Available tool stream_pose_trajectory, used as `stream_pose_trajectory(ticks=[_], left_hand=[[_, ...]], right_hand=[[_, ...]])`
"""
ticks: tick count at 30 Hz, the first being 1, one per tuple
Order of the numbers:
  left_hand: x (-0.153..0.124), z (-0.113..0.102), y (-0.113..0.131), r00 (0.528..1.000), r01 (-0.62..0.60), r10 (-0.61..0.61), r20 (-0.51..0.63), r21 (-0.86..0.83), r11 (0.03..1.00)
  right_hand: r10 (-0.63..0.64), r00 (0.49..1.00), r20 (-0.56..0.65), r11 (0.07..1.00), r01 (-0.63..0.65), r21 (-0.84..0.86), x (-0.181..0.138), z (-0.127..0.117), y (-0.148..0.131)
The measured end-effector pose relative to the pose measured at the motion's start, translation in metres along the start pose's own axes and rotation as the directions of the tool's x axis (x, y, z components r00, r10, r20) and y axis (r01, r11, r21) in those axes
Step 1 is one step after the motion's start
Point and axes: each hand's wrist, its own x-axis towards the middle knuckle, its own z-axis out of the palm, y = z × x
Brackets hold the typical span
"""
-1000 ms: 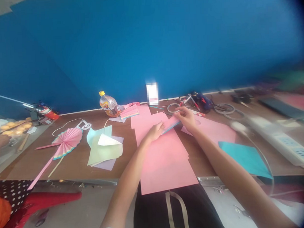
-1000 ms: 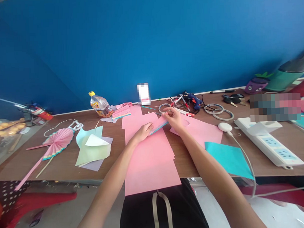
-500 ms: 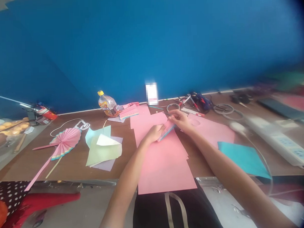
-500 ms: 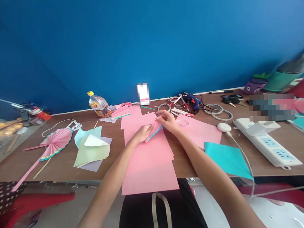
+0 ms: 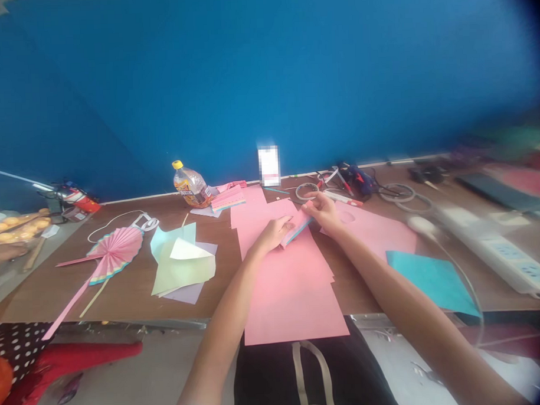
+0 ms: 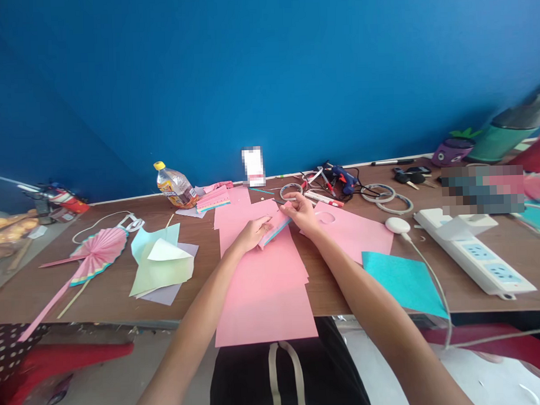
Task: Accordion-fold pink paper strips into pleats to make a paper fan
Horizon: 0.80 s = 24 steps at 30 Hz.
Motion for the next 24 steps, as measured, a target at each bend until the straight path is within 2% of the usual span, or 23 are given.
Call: stream_pose_trajectory(ticks=[2, 6, 8, 11, 14, 17, 24], left_hand=[[0.002, -0.002, -0.005, 1.0, 0.003, -0.003, -0.011, -0.012, 1.0], [0.005, -0.005, -0.014, 0.997, 0.024, -0.017, 0.07, -0.098, 0.995], [0.008, -0.006, -0.017, 0.999, 0.003, 0.003, 0.047, -0.126, 0.992], [0.009, -0.006, -0.018, 0.998, -0.06, 0.061, 0.0, -0.074, 0.995], [0.007, -0.007, -0.016, 0.995, -0.079, 0.083, 0.056, -0.072, 0.994], [0.004, -0.005, -0.013, 0.993, -0.036, 0.053, 0.107, -0.153, 0.988], [0.009, -0.004, -0.007, 0.996, -0.032, 0.023, -0.084, -0.107, 0.994]], right_hand=[[0.008, 1.0, -0.012, 1.0, -0.007, 0.012, 0.002, -0.003, 0.003], [0.003, 0.997, -0.08, 0.999, 0.0, 0.041, 0.006, -0.01, 0.013], [0.001, 0.994, -0.107, 0.999, 0.004, 0.049, 0.008, -0.012, 0.017], [0.013, 0.991, -0.132, 1.0, -0.013, 0.006, 0.007, -0.01, 0.018], [-0.007, 0.995, -0.102, 0.996, -0.003, -0.091, 0.003, -0.003, 0.014], [-0.056, 0.998, -0.012, 0.994, 0.055, -0.09, -0.002, 0.006, 0.008], [0.007, 0.999, 0.049, 0.996, -0.012, 0.088, -0.005, 0.008, -0.001]])
